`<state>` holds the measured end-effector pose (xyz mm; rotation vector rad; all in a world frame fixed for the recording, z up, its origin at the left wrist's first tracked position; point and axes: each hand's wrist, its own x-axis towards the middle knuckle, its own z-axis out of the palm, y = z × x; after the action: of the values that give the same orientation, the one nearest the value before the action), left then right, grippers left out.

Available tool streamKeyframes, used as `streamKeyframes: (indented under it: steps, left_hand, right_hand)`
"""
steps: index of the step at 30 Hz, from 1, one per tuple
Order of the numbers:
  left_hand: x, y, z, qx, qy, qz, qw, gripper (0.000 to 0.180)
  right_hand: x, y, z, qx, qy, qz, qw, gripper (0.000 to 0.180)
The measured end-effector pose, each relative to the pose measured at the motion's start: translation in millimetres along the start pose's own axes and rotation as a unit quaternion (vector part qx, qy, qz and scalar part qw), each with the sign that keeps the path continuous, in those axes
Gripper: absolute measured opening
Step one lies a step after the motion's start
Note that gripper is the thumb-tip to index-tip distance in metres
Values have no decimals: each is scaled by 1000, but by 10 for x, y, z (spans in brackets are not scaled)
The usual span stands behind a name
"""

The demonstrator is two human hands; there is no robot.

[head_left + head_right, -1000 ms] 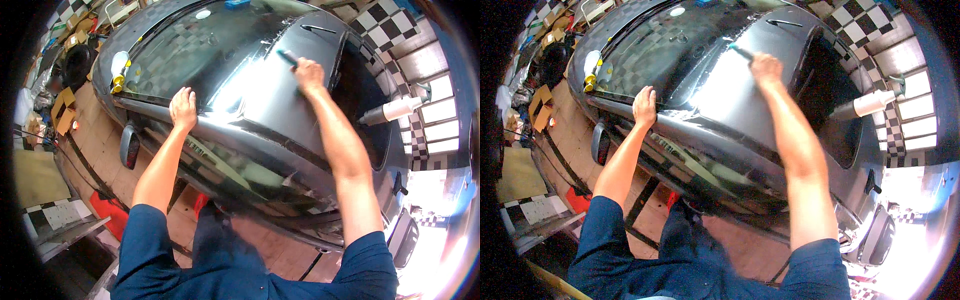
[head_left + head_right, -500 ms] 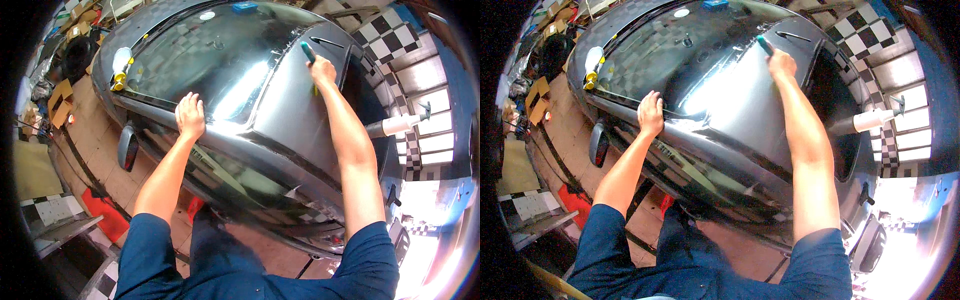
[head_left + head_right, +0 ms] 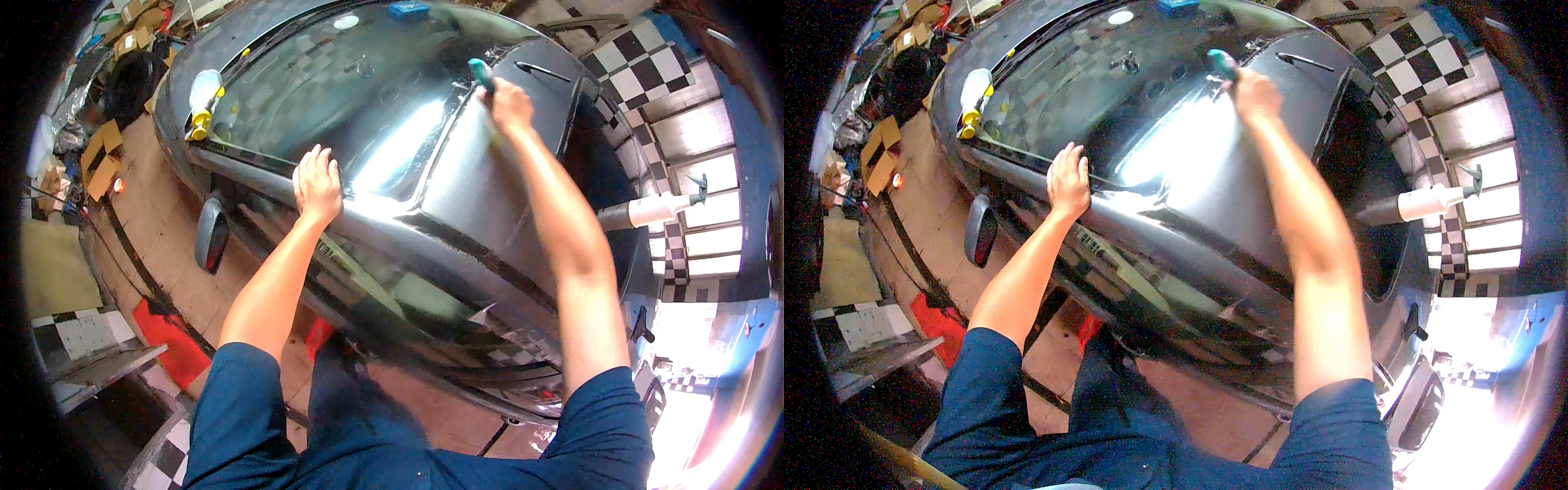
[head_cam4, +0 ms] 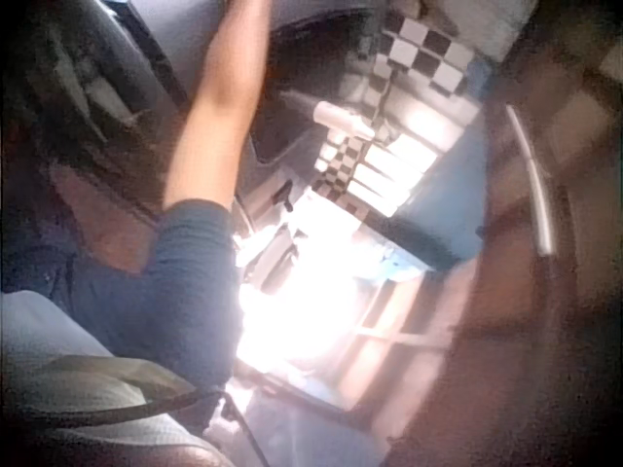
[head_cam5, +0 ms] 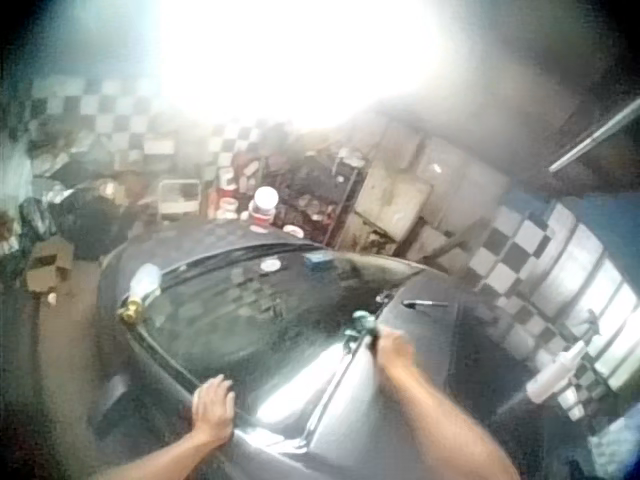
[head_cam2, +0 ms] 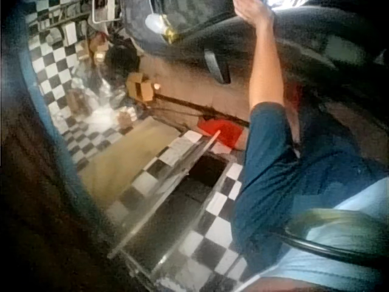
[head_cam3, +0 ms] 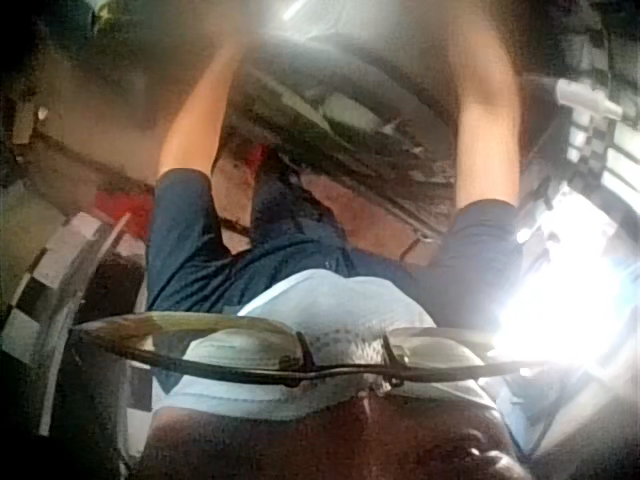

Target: The person applies a transparent film to the rear window of a car. They smooth the film with a squeegee, spray liquid from a bottle, and use a small tool to lift and adjust the film edges along the window perimeter.

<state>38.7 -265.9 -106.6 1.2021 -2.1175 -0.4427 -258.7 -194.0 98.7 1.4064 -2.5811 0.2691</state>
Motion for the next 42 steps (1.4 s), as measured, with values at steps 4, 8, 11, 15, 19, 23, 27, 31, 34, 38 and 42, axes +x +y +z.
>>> streamKeyframes:
  steps: [4, 8, 11, 15, 19, 23, 27, 31, 34, 38, 42]
  left_hand:
    - [5, 45, 5, -12, -14, 4, 1000, 34]
    - [-19, -99, -11, -14, -20, -28, 999, 34]
    - [-18, -80, -7, -17, -3, -12, 1000, 32]
    - [18, 43, 30, -16, 7, 5, 1000, 29]
    - [29, 48, 35, -15, -6, 12, 1000, 29]
    - [36, -134, 25, -12, -41, 2, 999, 31]
    - [22, -135, 35, -14, -30, 10, 999, 32]
    - [1, -92, 14, -20, -30, 15, 999, 31]
    - [10, -12, -2, -28, -29, 16, 999, 30]
    - [10, -79, -38, -21, -36, 8, 999, 31]
    - [34, -40, -64, -33, -52, 2, 998, 31]
  right_hand:
    - [-321, 55, 306, -50, -29, -57, 997, 17]
    - [-1058, -1091, 259, 61, -133, -220, 964, 17]
    - [-1134, -1020, 17, 161, -69, -217, 960, 22]
    - [-1017, -317, -121, 23, 44, -116, 992, 11]
    - [-1472, -442, 213, 21, -39, -261, 964, 9]
    - [-1516, -594, -277, 156, -99, -144, 972, 21]
    - [-1047, 540, -456, 352, 20, 120, 928, 34]
    - [-394, 1611, -575, 203, 80, 313, 925, 42]
    - [-140, 1960, -330, 155, 92, 317, 931, 39]
    - [-182, 1298, 133, 303, -16, 235, 923, 42]
    - [-718, 607, -79, 230, -81, -29, 969, 39]
